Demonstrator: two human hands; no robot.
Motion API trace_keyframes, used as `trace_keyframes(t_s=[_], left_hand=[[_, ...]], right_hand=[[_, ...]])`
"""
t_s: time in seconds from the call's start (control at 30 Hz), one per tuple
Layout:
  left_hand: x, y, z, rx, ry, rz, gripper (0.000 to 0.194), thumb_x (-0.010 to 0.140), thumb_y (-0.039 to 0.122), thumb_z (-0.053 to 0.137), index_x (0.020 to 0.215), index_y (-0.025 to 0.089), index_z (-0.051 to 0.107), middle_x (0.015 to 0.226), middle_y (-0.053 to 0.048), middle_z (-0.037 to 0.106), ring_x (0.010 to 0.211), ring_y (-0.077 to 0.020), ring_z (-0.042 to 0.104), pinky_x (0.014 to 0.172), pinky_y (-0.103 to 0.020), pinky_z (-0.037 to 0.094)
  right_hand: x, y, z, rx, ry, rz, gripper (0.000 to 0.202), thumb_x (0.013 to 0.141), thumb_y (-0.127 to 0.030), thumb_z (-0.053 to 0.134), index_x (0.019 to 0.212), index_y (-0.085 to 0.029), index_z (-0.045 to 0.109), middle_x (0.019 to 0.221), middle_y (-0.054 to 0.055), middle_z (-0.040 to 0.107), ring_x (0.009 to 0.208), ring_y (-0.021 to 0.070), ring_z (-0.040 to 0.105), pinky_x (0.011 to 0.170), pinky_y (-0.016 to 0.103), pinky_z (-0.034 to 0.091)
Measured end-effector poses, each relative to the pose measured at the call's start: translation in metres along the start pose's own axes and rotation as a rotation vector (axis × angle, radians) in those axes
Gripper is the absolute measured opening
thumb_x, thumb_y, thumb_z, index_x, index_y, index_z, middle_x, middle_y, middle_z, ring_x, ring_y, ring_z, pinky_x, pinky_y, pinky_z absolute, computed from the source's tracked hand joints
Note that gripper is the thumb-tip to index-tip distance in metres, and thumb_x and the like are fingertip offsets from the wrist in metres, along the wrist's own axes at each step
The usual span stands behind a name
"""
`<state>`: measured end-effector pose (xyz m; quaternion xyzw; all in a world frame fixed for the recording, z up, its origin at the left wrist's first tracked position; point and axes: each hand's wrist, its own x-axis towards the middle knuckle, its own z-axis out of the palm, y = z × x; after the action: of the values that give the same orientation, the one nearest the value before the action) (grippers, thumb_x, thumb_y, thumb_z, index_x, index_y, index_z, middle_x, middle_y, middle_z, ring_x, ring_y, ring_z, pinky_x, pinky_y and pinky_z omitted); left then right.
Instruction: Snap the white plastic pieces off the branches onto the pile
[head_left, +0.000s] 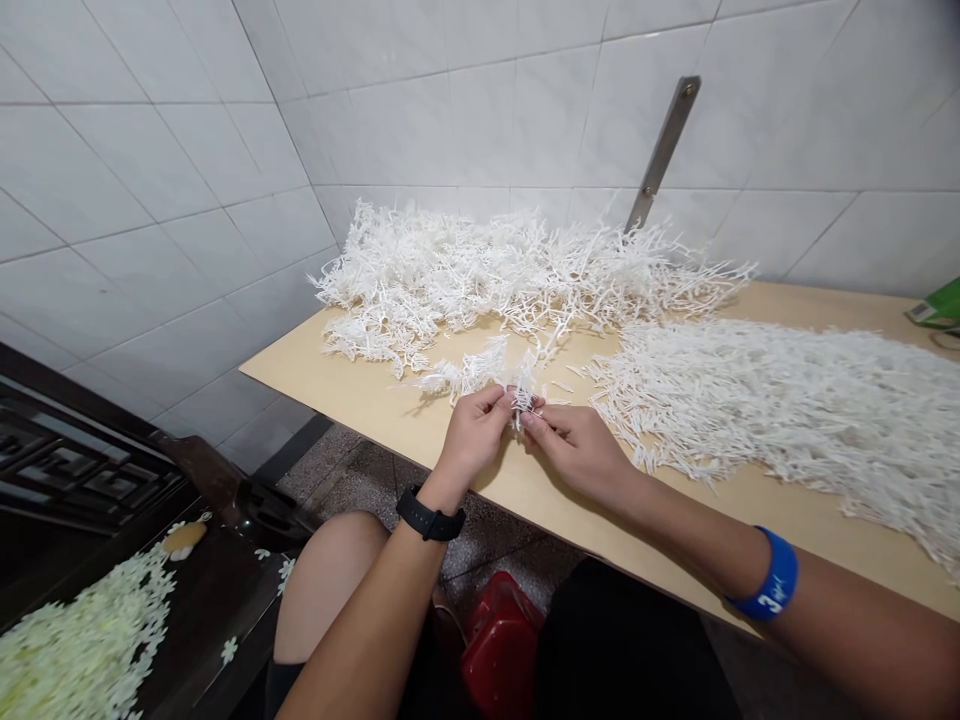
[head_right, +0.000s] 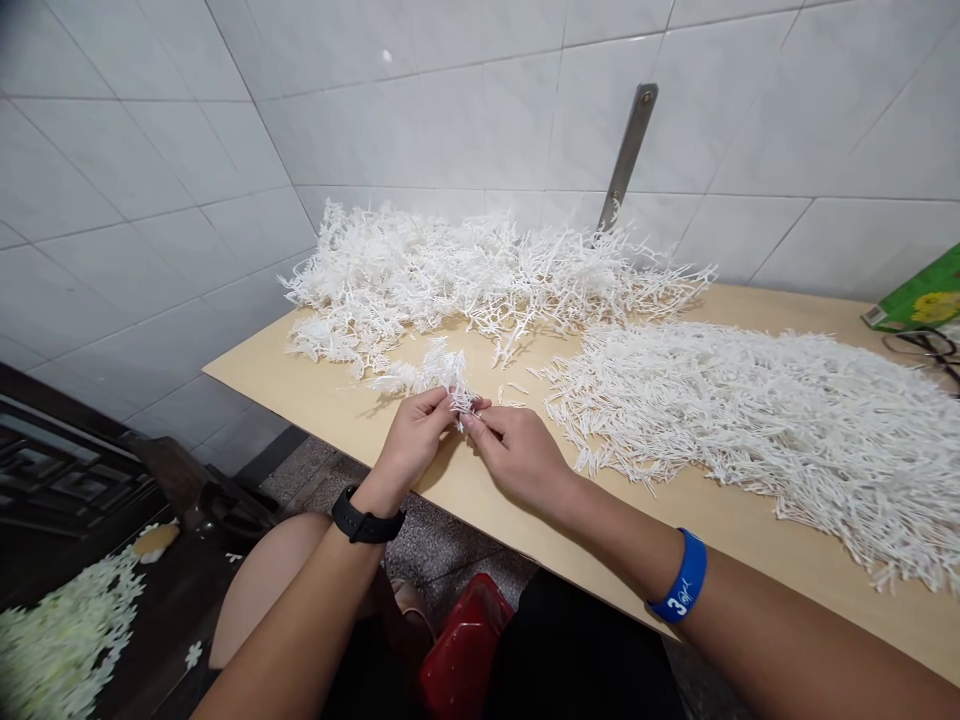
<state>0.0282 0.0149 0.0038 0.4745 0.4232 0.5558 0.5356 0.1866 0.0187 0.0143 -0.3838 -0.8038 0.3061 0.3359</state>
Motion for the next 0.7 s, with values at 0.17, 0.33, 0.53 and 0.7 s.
trace_keyframes(t_s=[0.17, 0.33, 0.53, 0.7], left_hand=[[0.003, 0.004, -0.002, -0.196, 0.233, -0.001, 0.021, 0.084, 0.038, 0.066, 0.08, 0.017, 0.066, 0.049, 0.005, 0.054, 0.045, -0.0097, 0.053, 0.075, -0.033, 0.053], [0.001, 0.01, 0.003, -0.199, 0.165, -0.035, 0.021, 0.077, 0.033, 0.072, 0.085, 0.014, 0.072, 0.084, -0.008, 0.073, 0.074, -0.0164, 0.068, 0.077, -0.031, 0.052], [0.002, 0.008, 0.002, -0.21, 0.187, 0.016, 0.023, 0.075, 0.034, 0.074, 0.087, 0.014, 0.075, 0.095, -0.012, 0.076, 0.085, -0.0195, 0.069, 0.089, -0.035, 0.05], [0.002, 0.008, 0.003, -0.162, 0.177, 0.029, 0.021, 0.078, 0.034, 0.072, 0.085, 0.014, 0.076, 0.093, -0.011, 0.075, 0.085, -0.0199, 0.069, 0.089, -0.035, 0.05]], right_hand=[[-0.008, -0.008, 0.002, -0.116, -0.045, -0.152, 0.042, 0.101, -0.034, 0.038, 0.066, -0.019, 0.056, 0.062, 0.002, 0.057, 0.062, 0.0164, 0.053, 0.065, 0.031, 0.037], [-0.004, -0.001, -0.002, -0.272, 0.005, -0.084, 0.029, 0.099, -0.026, 0.041, 0.074, -0.019, 0.053, 0.074, 0.005, 0.06, 0.071, 0.0192, 0.053, 0.068, 0.033, 0.036], [0.003, 0.012, -0.007, -0.314, 0.074, -0.028, 0.028, 0.099, -0.024, 0.041, 0.075, -0.02, 0.053, 0.078, 0.005, 0.061, 0.073, 0.0201, 0.054, 0.068, 0.033, 0.036], [0.002, 0.018, -0.007, -0.392, 0.142, -0.02, 0.022, 0.093, -0.014, 0.045, 0.098, -0.018, 0.066, 0.098, 0.009, 0.07, 0.09, 0.025, 0.061, 0.077, 0.037, 0.037]])
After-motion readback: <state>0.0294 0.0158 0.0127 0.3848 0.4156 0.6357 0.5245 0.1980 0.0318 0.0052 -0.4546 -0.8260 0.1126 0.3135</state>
